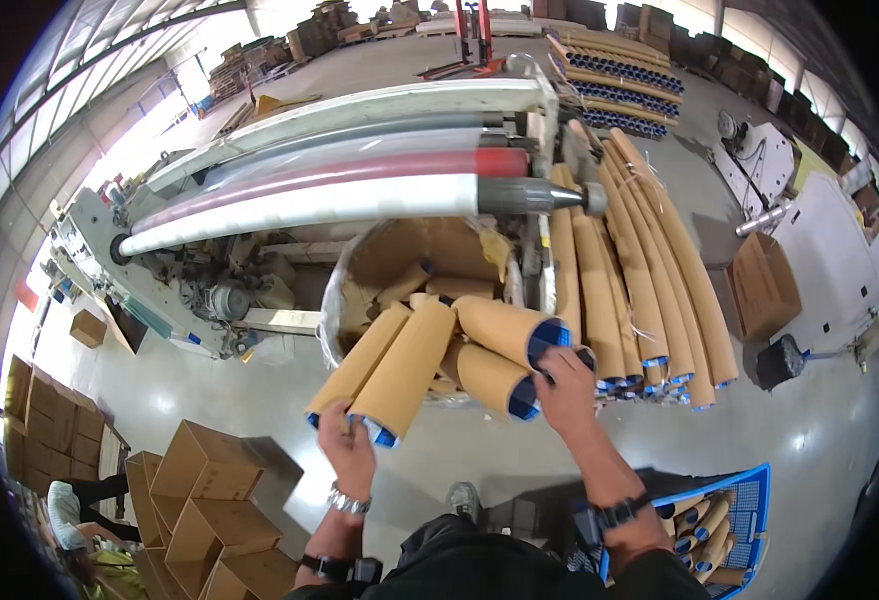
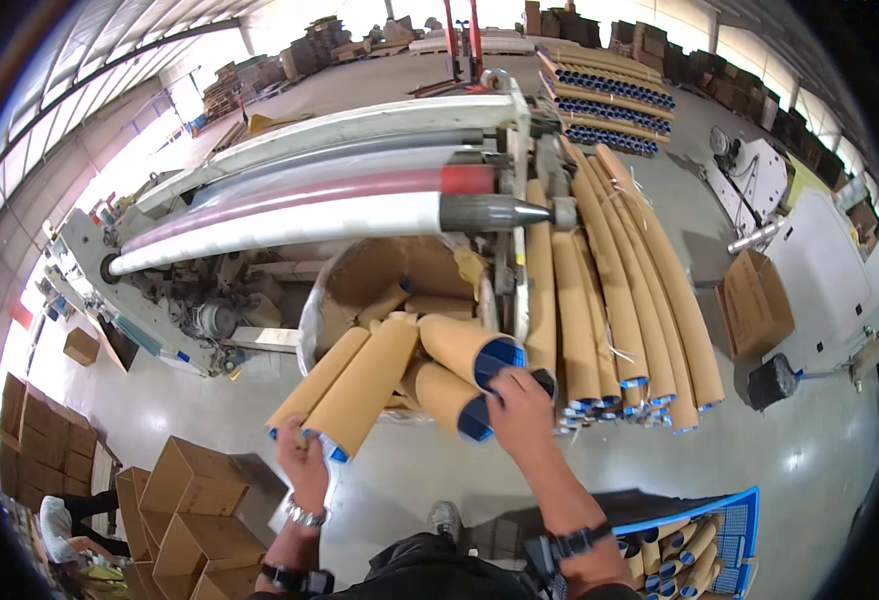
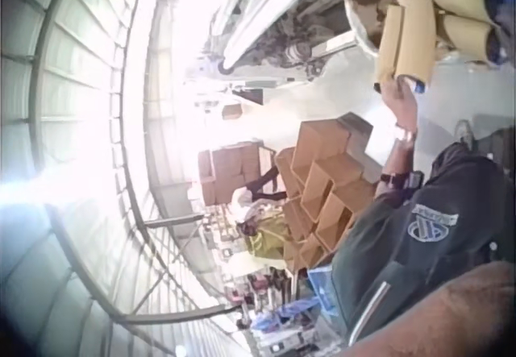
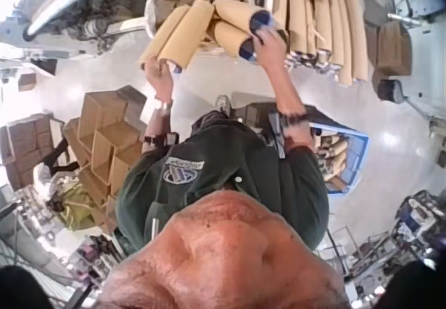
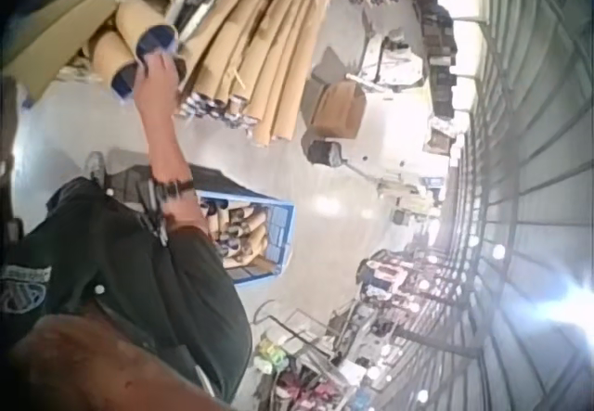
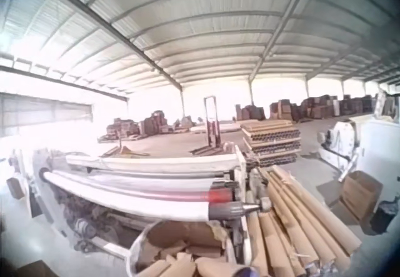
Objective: Operating an industrial machine to wrap or roll plastic film onto cardboard tubes.
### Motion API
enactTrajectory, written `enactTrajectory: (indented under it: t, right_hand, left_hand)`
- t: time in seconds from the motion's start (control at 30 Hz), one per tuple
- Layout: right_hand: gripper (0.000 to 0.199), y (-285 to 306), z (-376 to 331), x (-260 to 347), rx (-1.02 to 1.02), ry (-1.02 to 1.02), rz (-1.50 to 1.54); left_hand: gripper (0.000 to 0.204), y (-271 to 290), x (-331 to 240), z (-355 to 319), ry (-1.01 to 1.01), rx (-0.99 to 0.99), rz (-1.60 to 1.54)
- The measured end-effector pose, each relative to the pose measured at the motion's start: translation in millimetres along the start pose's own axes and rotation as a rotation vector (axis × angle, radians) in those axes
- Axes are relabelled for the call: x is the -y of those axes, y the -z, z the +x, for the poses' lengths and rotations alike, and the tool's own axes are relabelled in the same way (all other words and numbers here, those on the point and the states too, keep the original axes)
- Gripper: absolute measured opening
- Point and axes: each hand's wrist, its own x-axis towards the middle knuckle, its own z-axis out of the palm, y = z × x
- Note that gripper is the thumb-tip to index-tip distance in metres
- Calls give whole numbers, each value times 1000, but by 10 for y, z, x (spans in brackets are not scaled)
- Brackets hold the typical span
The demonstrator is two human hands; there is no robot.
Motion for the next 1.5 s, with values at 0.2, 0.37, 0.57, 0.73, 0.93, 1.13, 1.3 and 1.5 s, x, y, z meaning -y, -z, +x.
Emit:
enactTrajectory:
  t: [0.2, 0.37, 0.57, 0.73, 0.93, 1.13, 1.3, 1.5]
  right_hand:
    - [43, -1334, 145, 28, 316, -69, -152]
    - [45, -1533, -698, -78, 967, -86, 90]
    - [39, -1861, -749, -91, 1223, -157, 208]
    - [40, -2629, -176, 283, 1239, 10, 253]
    - [39, -3919, 208, 1137, 1308, 157, 251]
    - [38, -5338, 314, 2332, 1476, 107, 254]
    - [38, -6240, 598, 2571, 1485, 132, 246]
    - [39, -7586, 900, 2876, 1561, 219, 202]
  left_hand:
    - [53, -810, 894, 251, -205, 540, 72]
    - [53, -425, 1508, -234, 202, 954, -19]
    - [51, 1120, 2643, -667, 847, 763, 328]
    - [47, 2093, 3256, -1195, 1309, 300, 183]
    - [47, 2605, 4029, -1648, 1539, 14, -27]
    - [49, 3655, 4735, -1483, 1481, -2, 124]
    - [48, 4098, 5296, 56, 1261, -88, 333]
    - [45, 4368, 5885, 1124, 1227, -280, 147]
